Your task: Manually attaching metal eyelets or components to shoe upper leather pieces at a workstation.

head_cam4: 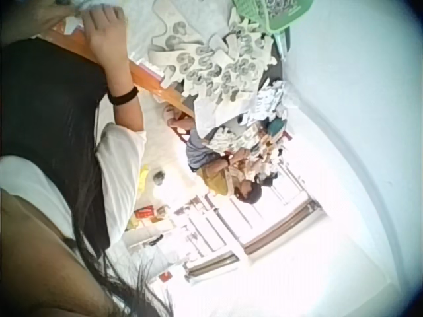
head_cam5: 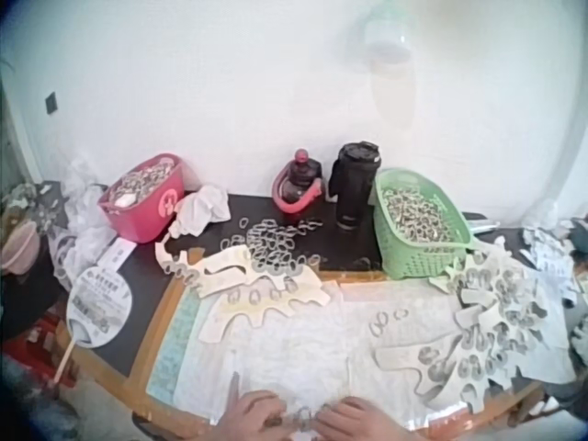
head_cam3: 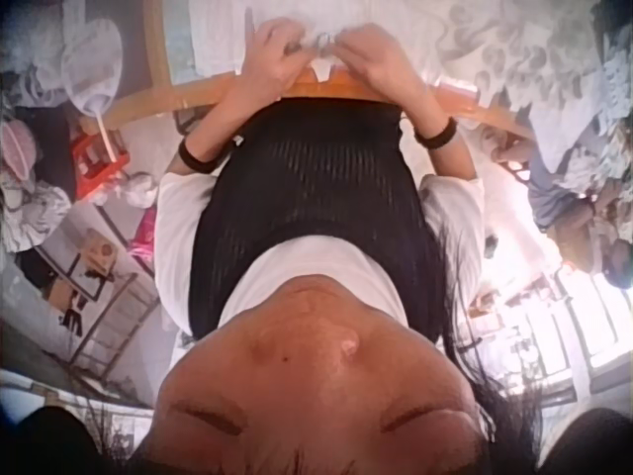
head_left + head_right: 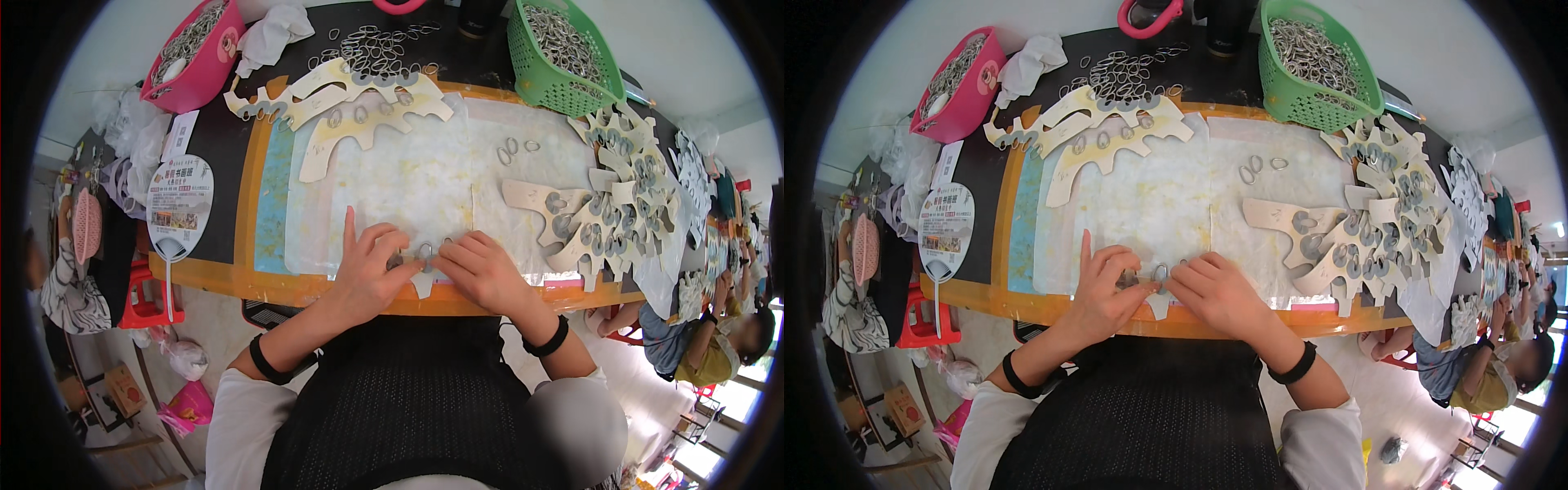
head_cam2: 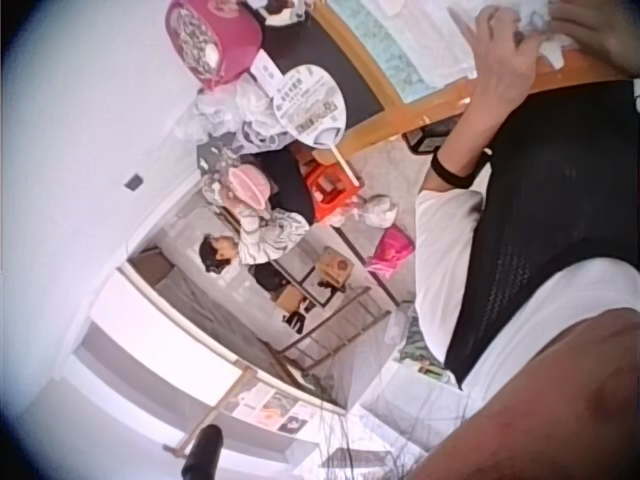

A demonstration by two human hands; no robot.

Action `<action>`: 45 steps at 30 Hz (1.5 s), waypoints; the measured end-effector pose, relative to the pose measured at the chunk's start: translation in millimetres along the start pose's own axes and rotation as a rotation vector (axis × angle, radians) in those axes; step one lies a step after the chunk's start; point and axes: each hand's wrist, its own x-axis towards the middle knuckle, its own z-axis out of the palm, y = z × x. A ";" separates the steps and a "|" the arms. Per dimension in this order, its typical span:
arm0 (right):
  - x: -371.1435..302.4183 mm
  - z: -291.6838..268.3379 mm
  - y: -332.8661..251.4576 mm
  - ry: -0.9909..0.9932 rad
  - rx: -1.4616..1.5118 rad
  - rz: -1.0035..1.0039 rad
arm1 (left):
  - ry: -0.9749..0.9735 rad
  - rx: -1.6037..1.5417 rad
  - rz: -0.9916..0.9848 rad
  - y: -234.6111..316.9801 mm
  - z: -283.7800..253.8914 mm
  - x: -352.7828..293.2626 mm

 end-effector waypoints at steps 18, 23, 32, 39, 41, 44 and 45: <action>-15.6 3.7 -12.3 -0.021 0.023 0.061 | -0.317 -0.085 0.384 -15.7 -21.7 31.0; -13.7 1.2 -16.9 -0.047 -0.009 0.100 | -0.134 0.086 0.346 -5.6 -7.0 0.9; -12.7 9.8 -19.9 0.008 -0.012 0.134 | -0.058 0.193 0.227 -3.7 -4.4 -8.5; -5.6 15.6 -22.5 0.060 0.023 0.143 | -0.100 0.123 0.076 -3.1 -11.4 -6.1; 5.6 20.6 -26.3 0.096 0.039 0.171 | -0.125 0.033 0.038 -7.3 -18.8 -1.7; 7.8 22.0 -22.3 0.100 -0.002 0.129 | -0.145 -0.016 0.027 -10.0 -18.8 -1.0; 7.6 22.3 -21.1 0.096 -0.025 0.107 | -0.154 -0.020 0.034 -11.1 -18.8 -1.3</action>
